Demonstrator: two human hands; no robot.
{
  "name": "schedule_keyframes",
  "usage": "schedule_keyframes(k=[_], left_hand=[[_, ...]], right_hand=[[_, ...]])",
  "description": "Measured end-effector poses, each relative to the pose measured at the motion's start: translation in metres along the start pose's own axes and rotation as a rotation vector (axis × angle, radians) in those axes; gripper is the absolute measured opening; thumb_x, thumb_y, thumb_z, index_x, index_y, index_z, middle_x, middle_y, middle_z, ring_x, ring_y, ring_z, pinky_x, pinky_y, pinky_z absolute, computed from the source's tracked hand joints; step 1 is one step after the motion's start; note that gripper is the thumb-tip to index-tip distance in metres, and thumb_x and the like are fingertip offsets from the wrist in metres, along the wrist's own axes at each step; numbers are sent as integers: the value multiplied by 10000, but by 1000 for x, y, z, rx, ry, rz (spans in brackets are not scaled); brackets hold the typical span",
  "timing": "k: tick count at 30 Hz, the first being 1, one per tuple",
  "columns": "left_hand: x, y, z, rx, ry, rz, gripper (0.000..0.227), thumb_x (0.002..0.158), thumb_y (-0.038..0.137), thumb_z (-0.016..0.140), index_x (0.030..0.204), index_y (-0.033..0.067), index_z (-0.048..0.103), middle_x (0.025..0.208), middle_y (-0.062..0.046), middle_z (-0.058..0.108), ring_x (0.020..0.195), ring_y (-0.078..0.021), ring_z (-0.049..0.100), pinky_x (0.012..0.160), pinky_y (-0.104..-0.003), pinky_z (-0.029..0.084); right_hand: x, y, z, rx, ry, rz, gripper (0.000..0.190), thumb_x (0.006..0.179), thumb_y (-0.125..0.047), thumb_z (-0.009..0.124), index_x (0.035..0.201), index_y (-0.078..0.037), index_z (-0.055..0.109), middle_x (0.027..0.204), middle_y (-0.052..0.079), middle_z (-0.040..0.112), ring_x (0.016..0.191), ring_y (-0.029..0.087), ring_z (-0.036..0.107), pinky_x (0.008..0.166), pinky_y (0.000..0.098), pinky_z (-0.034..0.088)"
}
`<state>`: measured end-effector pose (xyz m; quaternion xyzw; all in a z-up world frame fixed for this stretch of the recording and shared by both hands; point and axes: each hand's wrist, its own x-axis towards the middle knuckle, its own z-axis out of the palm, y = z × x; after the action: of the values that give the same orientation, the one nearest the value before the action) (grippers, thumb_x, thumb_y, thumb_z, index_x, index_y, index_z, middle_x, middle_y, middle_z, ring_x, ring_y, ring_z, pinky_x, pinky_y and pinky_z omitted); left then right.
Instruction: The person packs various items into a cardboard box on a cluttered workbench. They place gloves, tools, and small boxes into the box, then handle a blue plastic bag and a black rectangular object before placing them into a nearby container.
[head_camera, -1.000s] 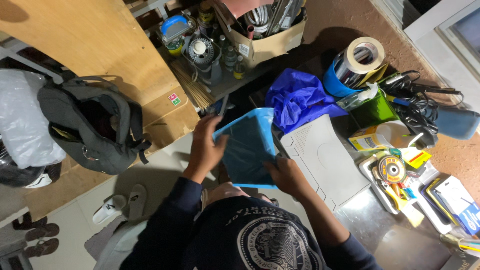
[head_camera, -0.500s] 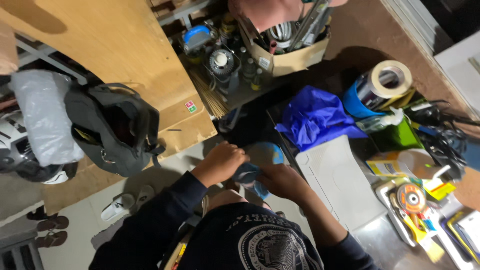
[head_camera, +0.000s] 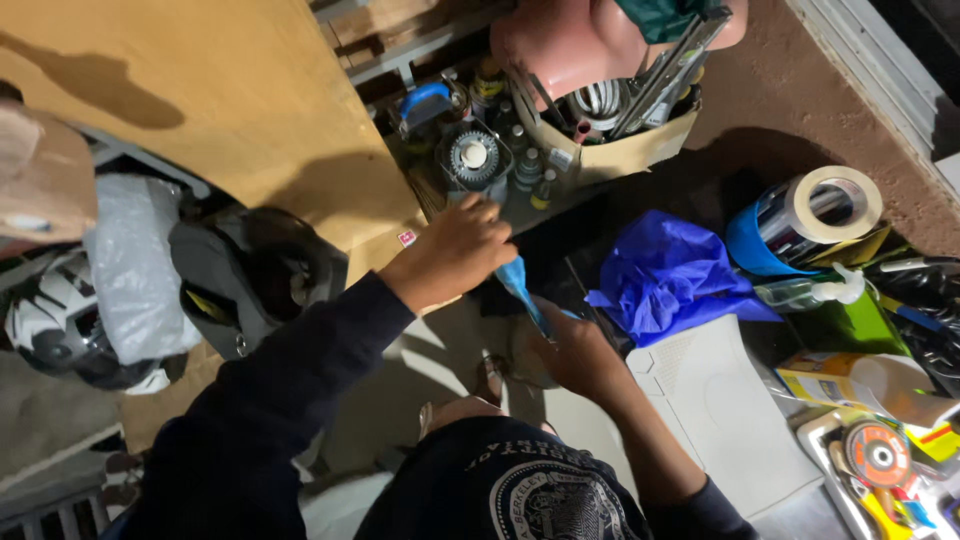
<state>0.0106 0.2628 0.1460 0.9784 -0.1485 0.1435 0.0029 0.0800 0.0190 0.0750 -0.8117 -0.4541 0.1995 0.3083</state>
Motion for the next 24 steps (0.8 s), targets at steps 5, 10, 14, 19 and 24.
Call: schedule_keyframes(k=[5,10,14,19,24], left_hand=[[28,-27,12,104,110,103,125,796,132,697,684,182,721,704,-40,652,789,-302,679,838,-496,504],[35,-65,9,102,105,148,144,791,87,758,664,154,741,634,-42,630,755,-304,656,885,-539,491],[27,-75,19,23,-45,-45,130,804,35,753,921,88,774,810,-131,717,1011,-374,665,1037,-662,410],[9,-59,3,-224,269,-517,537,863,49,621,1397,88,573,1125,-218,677,1158,-447,613,1097,-609,428],[-10,-60,43,-496,-83,-1355,1178,849,886,413,1579,-12,191,1262,-352,619,1108,-509,663,879,-640,538]], right_hand=[[44,-3,22,-247,-44,226,296,919,-434,609,1124,-233,681,745,62,748,772,309,764,669,434,614],[76,-5,30,-196,26,202,268,933,-412,614,849,-169,691,637,41,712,660,275,750,548,407,579],[97,29,72,-397,108,-97,190,855,-299,697,766,-133,681,605,109,666,606,321,716,502,445,532],[109,73,138,-420,221,-154,238,832,-382,665,760,-160,619,601,85,592,558,293,632,467,466,472],[109,46,146,-148,276,-252,178,883,-265,652,747,-163,599,487,71,574,435,279,640,395,401,473]])
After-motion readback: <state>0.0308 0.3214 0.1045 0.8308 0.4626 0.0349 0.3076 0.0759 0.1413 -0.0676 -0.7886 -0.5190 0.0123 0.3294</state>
